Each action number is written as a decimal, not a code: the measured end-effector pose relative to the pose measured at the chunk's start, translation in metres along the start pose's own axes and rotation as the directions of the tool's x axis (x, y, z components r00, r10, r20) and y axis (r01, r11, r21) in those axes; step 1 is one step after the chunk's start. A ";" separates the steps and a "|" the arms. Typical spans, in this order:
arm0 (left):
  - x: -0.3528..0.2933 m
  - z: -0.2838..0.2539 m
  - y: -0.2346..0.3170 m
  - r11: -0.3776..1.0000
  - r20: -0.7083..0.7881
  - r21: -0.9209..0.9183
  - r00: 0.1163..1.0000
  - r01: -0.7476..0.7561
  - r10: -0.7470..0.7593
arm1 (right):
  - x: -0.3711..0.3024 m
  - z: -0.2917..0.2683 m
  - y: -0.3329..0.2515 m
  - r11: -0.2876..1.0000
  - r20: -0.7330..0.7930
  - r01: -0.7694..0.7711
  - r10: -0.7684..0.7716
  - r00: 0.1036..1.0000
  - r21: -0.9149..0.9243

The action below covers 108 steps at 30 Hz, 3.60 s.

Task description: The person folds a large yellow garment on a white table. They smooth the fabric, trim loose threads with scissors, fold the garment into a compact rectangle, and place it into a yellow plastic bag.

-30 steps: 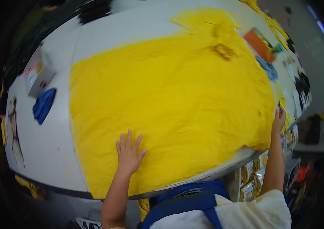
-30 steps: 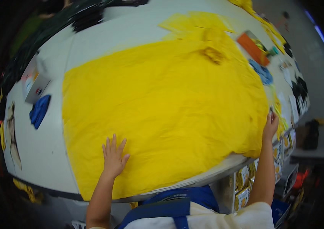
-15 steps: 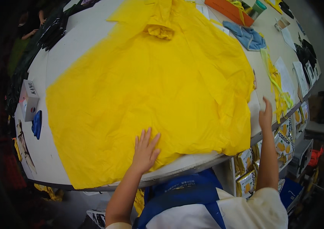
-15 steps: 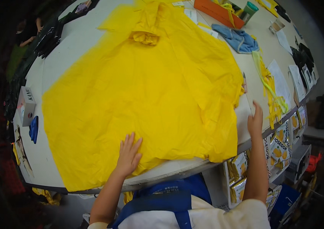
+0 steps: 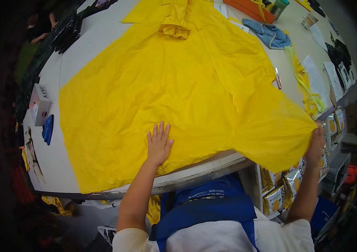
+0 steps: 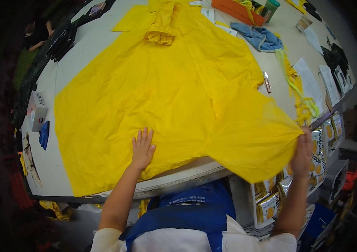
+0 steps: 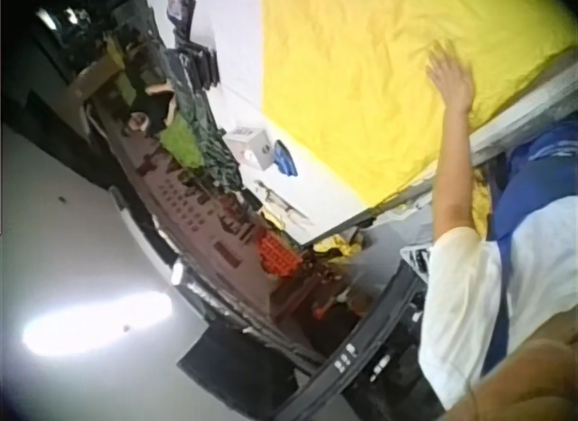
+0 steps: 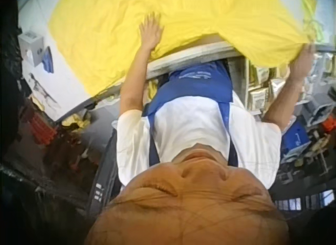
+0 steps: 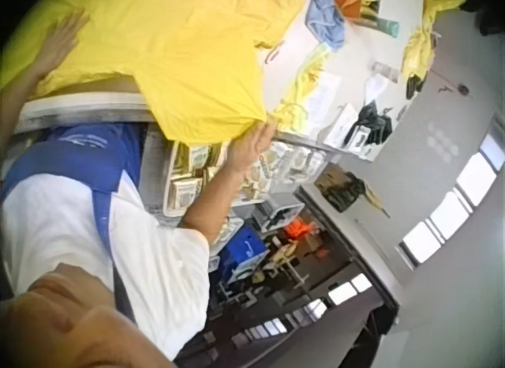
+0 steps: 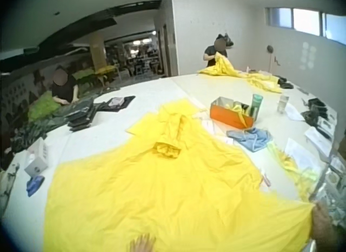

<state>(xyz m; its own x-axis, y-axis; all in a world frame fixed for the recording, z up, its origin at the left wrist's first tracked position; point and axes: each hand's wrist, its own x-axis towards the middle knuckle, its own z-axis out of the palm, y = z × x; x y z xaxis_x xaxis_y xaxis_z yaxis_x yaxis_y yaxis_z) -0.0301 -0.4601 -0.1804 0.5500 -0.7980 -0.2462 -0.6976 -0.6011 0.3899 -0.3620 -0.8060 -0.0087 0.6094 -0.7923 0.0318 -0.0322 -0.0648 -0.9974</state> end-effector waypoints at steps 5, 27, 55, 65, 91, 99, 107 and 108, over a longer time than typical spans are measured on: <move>-0.003 -0.008 0.009 0.979 -0.009 0.202 0.999 -0.028 0.031 | -0.030 -0.059 -0.004 0.287 0.027 -0.188 0.608 0.793 -0.939; 0.036 0.030 0.150 0.833 0.183 0.075 0.829 -0.547 0.528 | -0.031 -0.035 0.070 0.506 0.139 -0.282 0.644 0.752 -0.815; 0.053 0.052 0.203 0.784 0.071 0.118 0.793 -0.609 0.605 | -0.179 0.112 0.241 0.018 -0.055 0.061 0.717 0.695 0.998; -0.010 0.071 0.177 0.849 0.203 -0.140 0.824 -0.510 0.528 | -0.109 0.211 0.016 0.824 0.587 0.281 0.076 0.806 -0.492; -0.156 -0.026 -0.021 0.963 -0.308 0.266 0.951 0.046 0.040 | 0.172 0.036 0.139 -0.162 0.280 0.283 0.045 0.959 -0.945; -0.151 -0.037 -0.071 0.220 -0.129 -0.928 0.293 0.300 -0.947 | -0.005 0.186 0.105 0.620 0.865 0.668 0.034 0.501 -0.411; -0.128 -0.119 0.004 0.319 -0.318 -0.935 0.759 -0.153 -0.569 | -0.058 0.342 0.028 0.931 0.765 -0.338 0.315 0.562 -0.135; -0.129 -0.128 0.013 0.302 -0.304 -0.939 0.811 -0.165 -0.501 | -0.051 0.350 0.026 0.909 0.785 -0.398 0.334 0.522 -0.122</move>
<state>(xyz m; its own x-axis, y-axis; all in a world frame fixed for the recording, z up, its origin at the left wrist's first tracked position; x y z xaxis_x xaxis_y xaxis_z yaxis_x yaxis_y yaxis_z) -0.0514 -0.3600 -0.0294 0.9346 -0.3330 -0.1251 0.1295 -0.0093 0.9915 -0.1169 -0.5549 -0.0594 0.9292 0.0414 -0.3671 -0.3683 0.1826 -0.9116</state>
